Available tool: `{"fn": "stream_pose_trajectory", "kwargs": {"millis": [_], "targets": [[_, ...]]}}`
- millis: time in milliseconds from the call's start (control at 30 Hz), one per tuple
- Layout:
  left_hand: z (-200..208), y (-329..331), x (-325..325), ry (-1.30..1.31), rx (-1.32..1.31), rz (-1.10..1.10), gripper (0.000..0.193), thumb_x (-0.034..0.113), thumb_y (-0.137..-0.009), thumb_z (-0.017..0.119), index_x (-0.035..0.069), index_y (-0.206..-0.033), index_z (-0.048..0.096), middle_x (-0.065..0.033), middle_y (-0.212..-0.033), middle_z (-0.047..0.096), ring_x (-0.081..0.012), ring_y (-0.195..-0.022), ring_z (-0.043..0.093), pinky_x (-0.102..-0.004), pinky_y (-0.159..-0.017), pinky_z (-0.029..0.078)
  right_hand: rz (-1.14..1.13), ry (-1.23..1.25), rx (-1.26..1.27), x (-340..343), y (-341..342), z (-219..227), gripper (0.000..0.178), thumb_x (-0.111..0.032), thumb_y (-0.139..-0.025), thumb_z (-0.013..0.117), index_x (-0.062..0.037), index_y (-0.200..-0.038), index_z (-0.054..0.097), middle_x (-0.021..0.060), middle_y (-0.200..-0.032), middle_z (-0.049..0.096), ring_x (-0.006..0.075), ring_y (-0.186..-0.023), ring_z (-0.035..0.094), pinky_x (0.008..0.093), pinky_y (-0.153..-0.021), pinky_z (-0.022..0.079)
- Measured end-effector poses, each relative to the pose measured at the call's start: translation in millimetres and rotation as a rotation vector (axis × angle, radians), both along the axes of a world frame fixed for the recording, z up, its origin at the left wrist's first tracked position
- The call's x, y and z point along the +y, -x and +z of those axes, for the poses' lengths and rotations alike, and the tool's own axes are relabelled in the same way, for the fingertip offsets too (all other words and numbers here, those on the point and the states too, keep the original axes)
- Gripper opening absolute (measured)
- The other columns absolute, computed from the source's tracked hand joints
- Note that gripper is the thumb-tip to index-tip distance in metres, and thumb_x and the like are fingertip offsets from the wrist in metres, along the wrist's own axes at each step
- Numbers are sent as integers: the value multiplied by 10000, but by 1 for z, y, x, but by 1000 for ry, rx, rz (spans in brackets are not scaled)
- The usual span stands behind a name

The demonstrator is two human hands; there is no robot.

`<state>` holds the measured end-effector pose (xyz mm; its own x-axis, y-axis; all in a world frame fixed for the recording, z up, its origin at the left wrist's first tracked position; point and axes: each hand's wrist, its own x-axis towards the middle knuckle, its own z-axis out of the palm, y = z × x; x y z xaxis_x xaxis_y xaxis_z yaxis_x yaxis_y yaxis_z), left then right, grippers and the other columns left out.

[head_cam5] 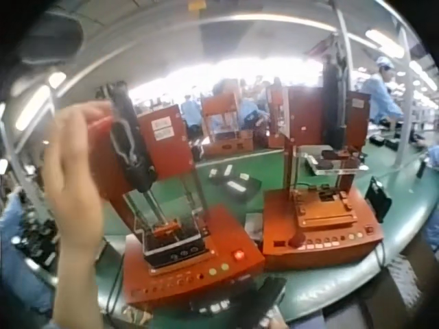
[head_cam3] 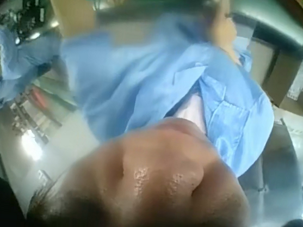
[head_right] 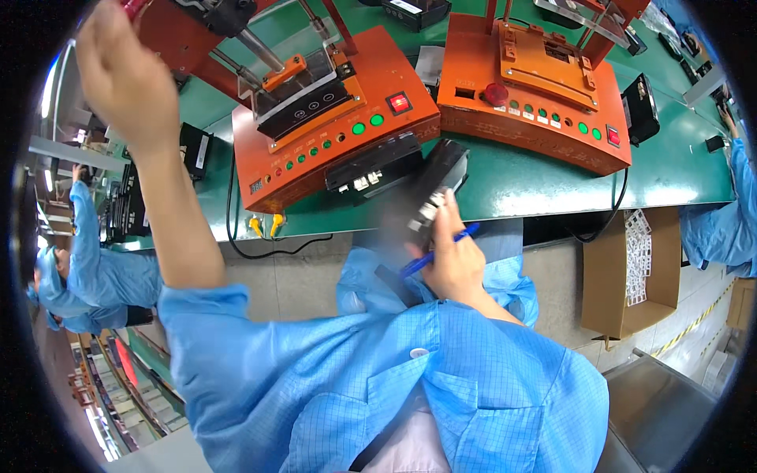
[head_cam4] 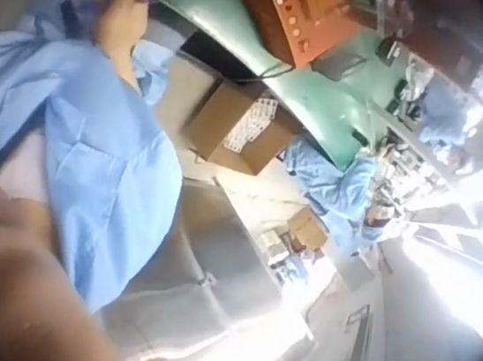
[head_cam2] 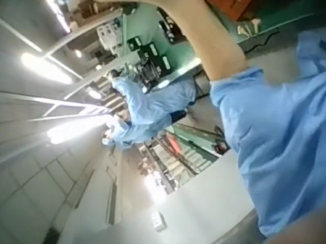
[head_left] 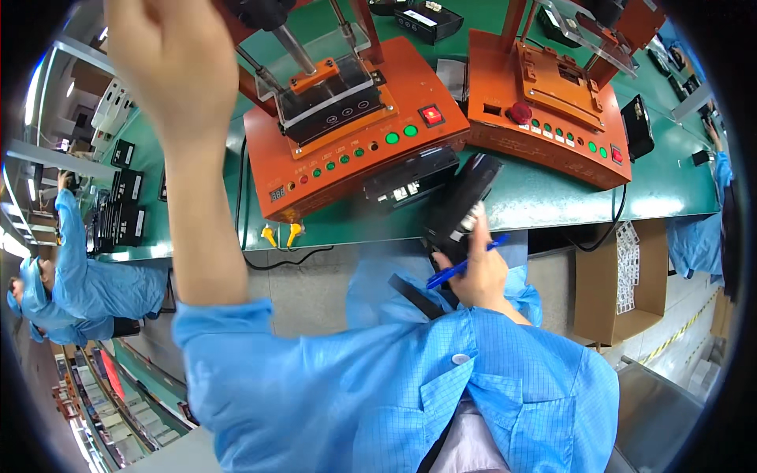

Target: Testing and marking electronic components using a specialized fixture on an assembly line.

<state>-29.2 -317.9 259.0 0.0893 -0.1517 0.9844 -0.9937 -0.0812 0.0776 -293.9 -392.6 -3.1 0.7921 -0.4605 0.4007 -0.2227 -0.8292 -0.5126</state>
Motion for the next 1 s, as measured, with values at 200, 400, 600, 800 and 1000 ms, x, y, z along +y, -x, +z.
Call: {"fn": "stream_pose_trajectory", "kwargs": {"millis": [200,400,600,800,1000], "targets": [[-188,93,53,-316,215,-135,859,636,-732,704,60,-1343,525,-228,-1439,442,-407,-1355,393,-614,-1108,238,340,-123,-57,-31,12,26,480,-154,-798,742,-47,-1240,591,164,-1354,583,304,-1069,669,362,-837,557],[-270,121,19,-404,178,373,727,597,-688,768,137,-1228,608,-104,-1418,459,-309,-1284,406,-603,-1135,214,224,266,-614,-83,-91,134,203,-126,-963,583,49,-1016,670,147,-1006,720,235,-877,696,312,-783,522],[-279,131,10,-355,245,266,523,504,-785,673,204,-1211,639,20,-1384,525,-229,-1366,317,-665,-1116,225,-9,-69,74,-273,-368,75,942,-555,-715,782,-22,-1409,435,210,-1216,622,314,-1142,602,366,-945,468],[-280,135,11,-407,200,323,553,466,-713,683,231,-1212,657,50,-1425,493,-210,-1407,250,-685,-1113,212,165,-238,316,-324,-414,29,1155,-580,-562,888,124,-1349,419,237,-1232,634,302,-1156,625,392,-984,476],[-288,128,12,-277,193,292,526,437,-844,653,321,-1339,519,40,-1420,495,-234,-1375,360,-688,-1134,174,-152,113,581,-221,-388,62,1036,-621,-643,793,-105,-1435,370,209,-1362,551,360,-1250,551,430,-1002,462]]}}
